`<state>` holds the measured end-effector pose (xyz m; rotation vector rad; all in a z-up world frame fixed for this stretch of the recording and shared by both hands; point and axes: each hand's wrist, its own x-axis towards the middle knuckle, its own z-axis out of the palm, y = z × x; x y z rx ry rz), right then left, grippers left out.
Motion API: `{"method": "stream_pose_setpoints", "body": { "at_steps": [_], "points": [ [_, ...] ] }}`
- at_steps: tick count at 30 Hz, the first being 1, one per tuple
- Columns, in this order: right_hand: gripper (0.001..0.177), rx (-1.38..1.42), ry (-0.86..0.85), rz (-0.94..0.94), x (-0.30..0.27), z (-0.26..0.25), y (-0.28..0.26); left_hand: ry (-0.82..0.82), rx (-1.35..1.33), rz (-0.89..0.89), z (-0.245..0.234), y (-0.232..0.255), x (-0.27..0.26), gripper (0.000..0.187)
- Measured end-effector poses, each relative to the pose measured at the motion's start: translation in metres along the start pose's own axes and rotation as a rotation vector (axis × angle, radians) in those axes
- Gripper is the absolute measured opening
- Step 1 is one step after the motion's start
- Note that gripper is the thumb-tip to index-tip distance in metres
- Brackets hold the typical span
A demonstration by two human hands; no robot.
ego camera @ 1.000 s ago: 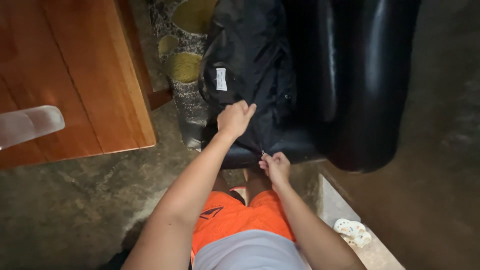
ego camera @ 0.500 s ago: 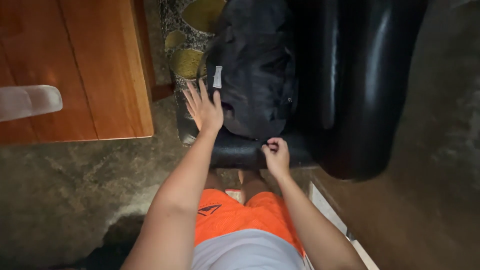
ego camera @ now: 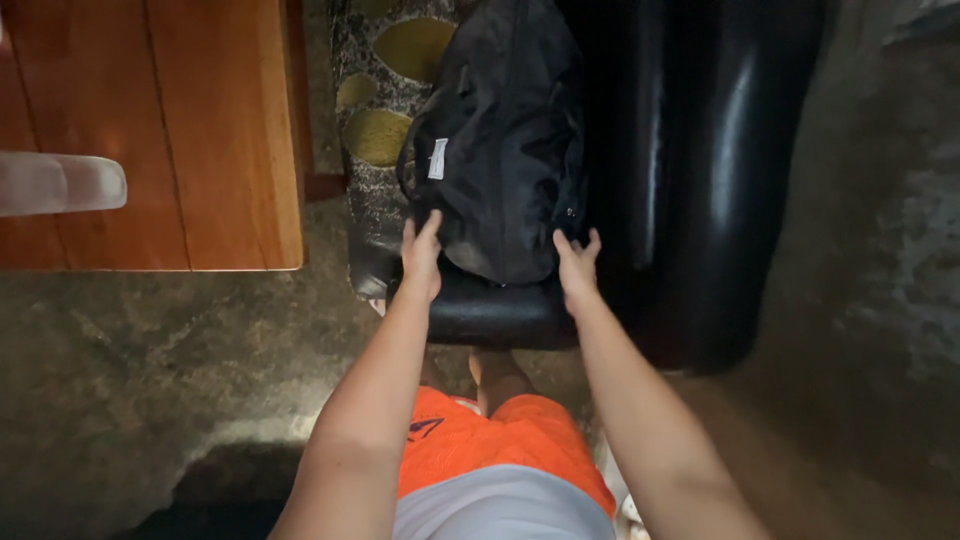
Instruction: Tidying a bed, hanging towels, and organizing a bag.
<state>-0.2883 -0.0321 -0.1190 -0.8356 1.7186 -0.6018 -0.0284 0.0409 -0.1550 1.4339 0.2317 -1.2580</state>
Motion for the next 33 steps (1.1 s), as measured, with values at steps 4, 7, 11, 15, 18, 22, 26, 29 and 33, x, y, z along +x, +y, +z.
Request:
{"method": "stream_pose_setpoints", "body": {
  "at_steps": [4,7,11,15,18,22,26,29,33],
  "points": [
    [0.096,0.128,0.038,0.282,0.033,0.004,-0.007,-0.076,0.152,0.12,0.01,-0.006,0.017,0.038],
    [0.086,0.225,0.096,0.313,0.06,-0.002,0.014,-0.054,0.244,0.173,0.008,-0.008,0.014,0.015],
    [0.066,0.536,0.037,0.169,0.094,-0.024,0.05,0.02,0.431,0.332,0.021,0.025,-0.03,0.015],
    [0.056,0.851,-0.194,0.092,0.015,-0.034,-0.04,-0.197,0.383,0.511,0.04,0.056,-0.089,0.017],
    [0.052,0.865,-0.491,0.113,-0.058,-0.036,-0.115,-0.288,0.557,0.613,0.066,0.088,-0.146,0.03],
    [0.045,0.561,-0.686,0.128,-0.096,-0.023,-0.14,-0.596,0.525,0.71,0.09,0.115,-0.209,0.035],
    [0.035,0.339,-0.741,0.087,-0.096,-0.008,-0.143,-0.644,0.857,0.862,0.086,0.101,-0.218,0.045],
    [0.029,0.165,-0.671,0.044,-0.085,-0.002,-0.138,-0.711,1.09,0.711,0.077,0.1,-0.223,0.036],
    [0.023,0.184,-0.571,0.014,-0.055,-0.013,-0.121,-0.805,1.148,0.971,0.058,0.085,-0.22,0.032]
  ]
}}
